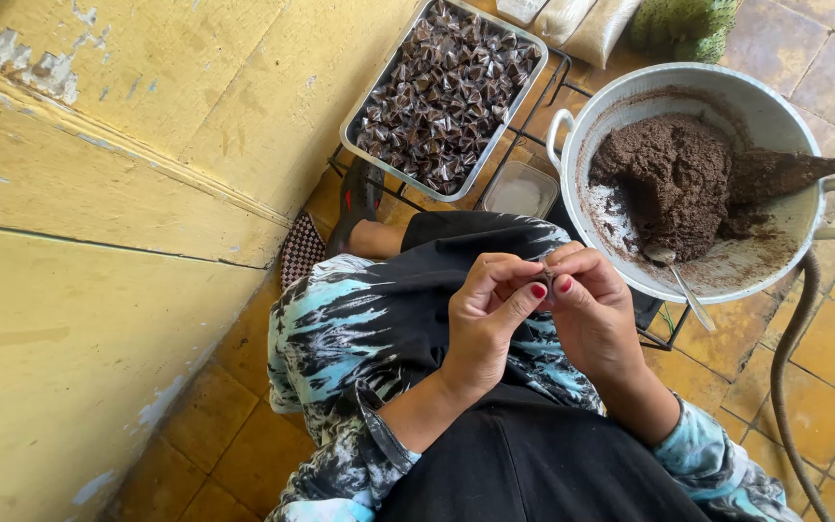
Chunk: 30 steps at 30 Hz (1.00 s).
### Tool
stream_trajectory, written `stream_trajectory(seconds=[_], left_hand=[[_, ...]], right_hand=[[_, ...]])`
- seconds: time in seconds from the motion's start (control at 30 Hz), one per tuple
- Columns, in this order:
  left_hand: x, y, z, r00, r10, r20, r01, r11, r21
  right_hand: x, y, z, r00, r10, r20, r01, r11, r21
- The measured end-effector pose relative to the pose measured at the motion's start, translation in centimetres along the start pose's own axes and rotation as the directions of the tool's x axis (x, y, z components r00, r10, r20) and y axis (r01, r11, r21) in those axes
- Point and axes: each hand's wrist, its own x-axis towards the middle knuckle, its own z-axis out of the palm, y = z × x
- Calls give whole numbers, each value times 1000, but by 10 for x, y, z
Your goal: Shaping small balls of dough and placing them into individual wrappers
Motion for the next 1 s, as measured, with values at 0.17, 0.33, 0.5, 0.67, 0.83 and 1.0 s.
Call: stream_trajectory(seconds=[0.17,0.33,0.5,0.67,0.83,1.0], left_hand=[[3,0,-3,1000,14,-25,-14,1000,25],[6,8,-13,998,49,-40,-43,988,148],[13,29,-17,986,133,-99,-92,938,335],[8,24,-17,997,54,-60,-37,966,258],[12,27,-27,997,57,-51,-41,962,269],[12,53,-33,991,120,-55,-103,965,241]], right_hand=[[-1,7,8,1000,-6,-2,6,999,-34],[15,31,-3,996,80,26,-81,995,51],[45,57,11,864,493,-103,-487,870,83],[105,95,33,837,545,-47,-544,838,42],[203,134,-2,825,563,55,-553,823,-133],[161,93,-5,965,263,-3,-215,781,-586]])
